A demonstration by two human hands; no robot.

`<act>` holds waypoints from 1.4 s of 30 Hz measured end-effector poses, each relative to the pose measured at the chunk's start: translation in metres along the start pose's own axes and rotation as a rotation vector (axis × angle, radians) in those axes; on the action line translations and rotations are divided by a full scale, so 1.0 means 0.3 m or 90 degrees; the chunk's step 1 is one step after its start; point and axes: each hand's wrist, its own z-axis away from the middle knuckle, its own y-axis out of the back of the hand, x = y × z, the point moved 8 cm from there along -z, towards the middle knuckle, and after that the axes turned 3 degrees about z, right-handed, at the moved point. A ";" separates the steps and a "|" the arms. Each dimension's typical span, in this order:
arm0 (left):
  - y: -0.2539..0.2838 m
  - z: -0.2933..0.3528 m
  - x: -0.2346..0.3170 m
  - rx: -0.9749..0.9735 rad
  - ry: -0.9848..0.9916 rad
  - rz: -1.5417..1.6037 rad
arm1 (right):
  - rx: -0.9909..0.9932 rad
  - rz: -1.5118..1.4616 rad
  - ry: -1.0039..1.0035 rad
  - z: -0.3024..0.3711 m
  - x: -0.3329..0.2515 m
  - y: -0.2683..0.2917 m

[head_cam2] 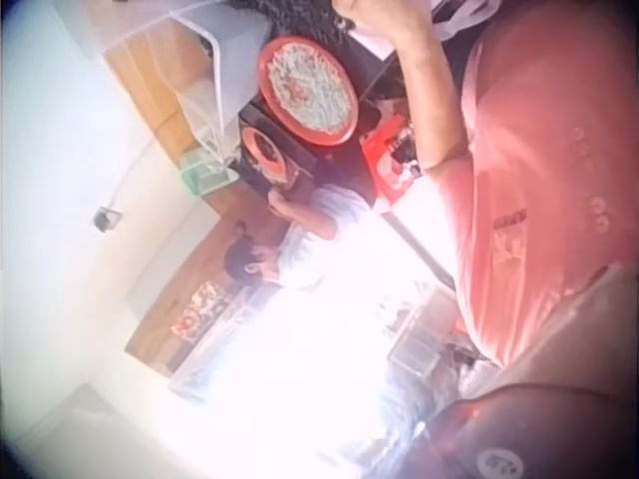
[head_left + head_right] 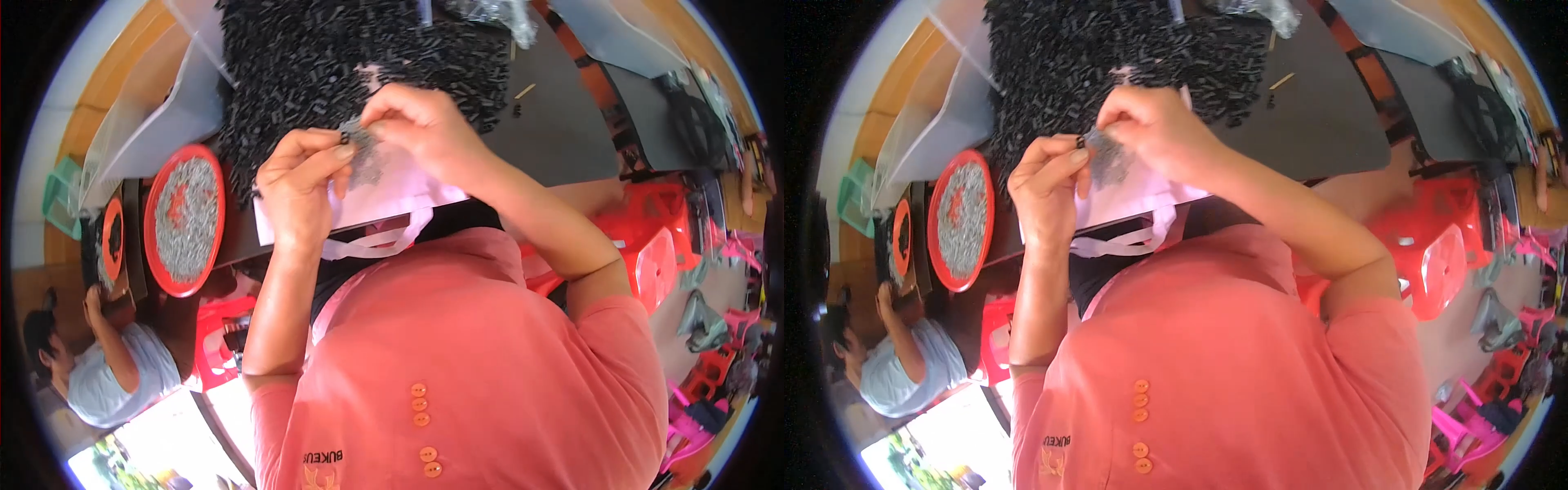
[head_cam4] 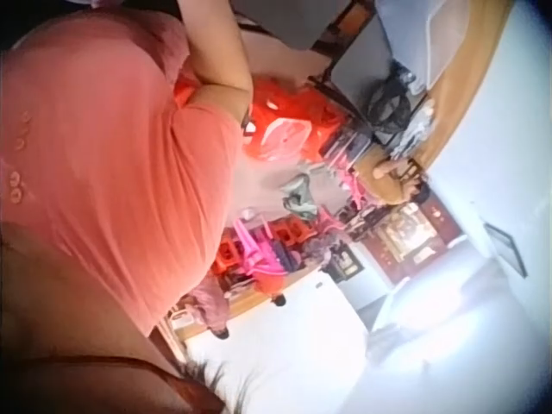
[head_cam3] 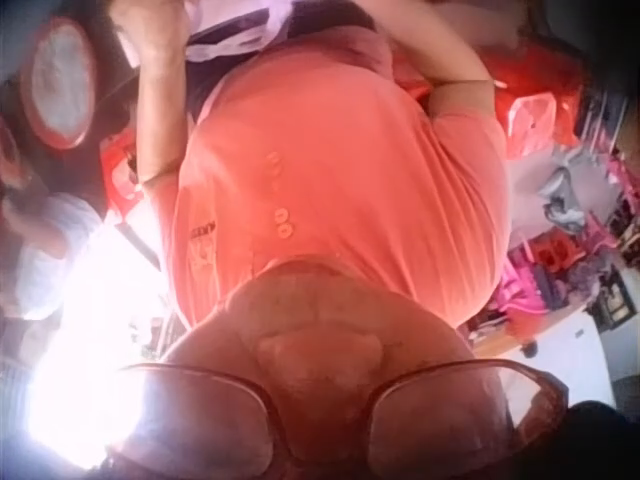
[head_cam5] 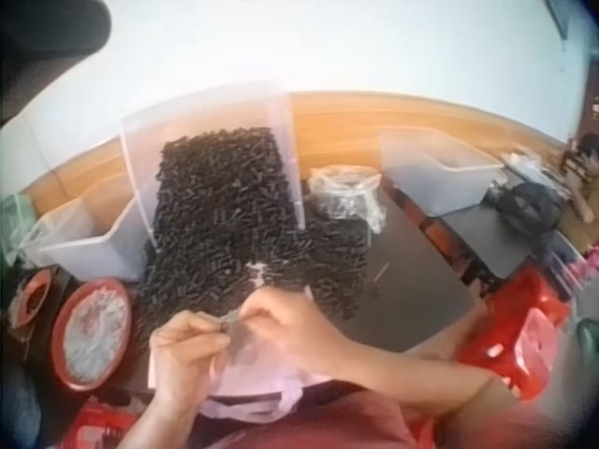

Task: The person assembles small components by inserting springs into plastic pieces by hand.

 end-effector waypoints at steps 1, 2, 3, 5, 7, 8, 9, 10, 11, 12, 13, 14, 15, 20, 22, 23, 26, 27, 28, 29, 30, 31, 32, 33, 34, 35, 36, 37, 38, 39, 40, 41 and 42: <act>-0.003 0.006 0.008 0.006 -0.011 0.023 | 0.003 -0.016 -0.005 -0.007 0.010 0.009; -0.005 0.008 0.009 -0.011 -0.021 0.037 | 0.007 -0.033 -0.010 -0.011 0.017 0.017; -0.006 0.011 0.012 -0.027 -0.032 0.051 | -0.006 -0.094 -0.021 -0.015 0.008 0.018; 0.000 0.016 0.012 -0.010 -0.028 0.057 | -0.028 -0.135 -0.059 -0.017 -0.001 0.025; 0.008 0.023 0.013 0.004 -0.027 0.039 | -0.038 -0.159 -0.061 -0.023 -0.001 0.016; 0.016 0.026 0.003 0.008 -0.011 0.048 | -0.040 -0.173 -0.080 -0.025 0.004 0.012; 0.018 0.030 0.006 0.013 -0.012 0.049 | -0.041 -0.185 -0.100 -0.027 0.009 0.006; 0.017 0.031 0.008 0.021 -0.006 0.055 | -0.046 -0.185 -0.100 -0.030 0.006 -0.001; 0.019 0.033 0.008 0.028 0.001 0.060 | -0.049 -0.188 -0.108 -0.032 0.006 -0.007; 0.026 0.033 0.009 0.031 0.000 0.061 | -0.053 -0.190 -0.115 -0.034 0.006 -0.013; 0.028 0.031 0.008 0.020 0.001 0.048 | -0.056 -0.190 -0.116 -0.036 0.005 -0.018; 0.029 0.030 0.008 0.009 0.002 0.034 | -0.059 -0.188 -0.115 -0.038 0.003 -0.022; 0.030 0.031 0.011 0.012 0.001 0.035 | -0.062 -0.186 -0.114 -0.040 0.002 -0.026; 0.034 0.029 0.016 0.022 -0.003 -0.109 | -0.059 -0.184 -0.095 -0.044 -0.007 -0.036; 0.028 0.031 0.024 0.024 -0.038 -0.178 | -0.055 -0.182 -0.094 -0.046 -0.007 -0.036; 0.021 0.031 0.035 0.024 -0.074 -0.246 | -0.056 -0.184 -0.091 -0.047 -0.005 -0.036; 0.001 0.032 0.040 0.021 -0.090 -0.253 | -0.051 -0.184 -0.089 -0.043 -0.009 -0.036; -0.005 0.031 0.041 0.019 -0.091 -0.255 | -0.049 -0.179 -0.092 -0.041 -0.011 -0.037; -0.012 0.028 0.043 0.018 -0.095 -0.245 | -0.046 -0.181 -0.091 -0.039 -0.010 -0.036; -0.017 0.026 0.046 0.017 -0.100 -0.234 | -0.046 -0.184 -0.091 -0.037 -0.008 -0.036; -0.023 0.023 0.047 0.014 -0.100 -0.237 | -0.046 -0.187 -0.091 -0.035 -0.007 -0.036; -0.032 0.021 0.050 0.006 -0.104 -0.229 | -0.044 -0.189 -0.090 -0.034 -0.006 -0.034; -0.040 0.020 0.051 -0.003 -0.109 -0.221 | -0.042 -0.188 -0.086 -0.033 -0.008 -0.032; -0.043 0.018 0.048 -0.006 -0.108 -0.223 | -0.041 -0.188 -0.082 -0.031 -0.010 -0.030; -0.045 0.018 0.044 -0.007 -0.111 -0.221 | -0.039 -0.190 -0.082 -0.029 -0.013 -0.027; -0.048 0.017 0.041 -0.008 -0.113 -0.218 | -0.037 -0.194 -0.080 -0.026 -0.019 -0.025; -0.052 0.015 0.041 -0.010 -0.112 -0.220 | -0.036 -0.197 -0.078 -0.024 -0.022 -0.023; -0.047 0.008 0.030 0.001 -0.074 -0.217 | -0.033 -0.199 -0.078 -0.022 -0.016 -0.023; -0.042 0.004 0.016 0.012 -0.036 -0.214 | -0.003 -0.159 -0.027 -0.021 -0.023 -0.010; -0.045 0.003 0.014 0.010 -0.035 -0.216 | 0.028 -0.118 0.023 -0.018 -0.035 0.005; -0.045 0.004 0.008 0.011 -0.021 -0.198 | 0.030 -0.119 0.022 -0.014 -0.036 0.008; -0.045 0.005 0.002 0.012 -0.007 -0.180 | 0.035 -0.104 0.030 -0.008 -0.043 0.014; -0.046 0.005 -0.001 0.011 -0.006 -0.181 | 0.041 -0.089 0.038 -0.003 -0.050 0.020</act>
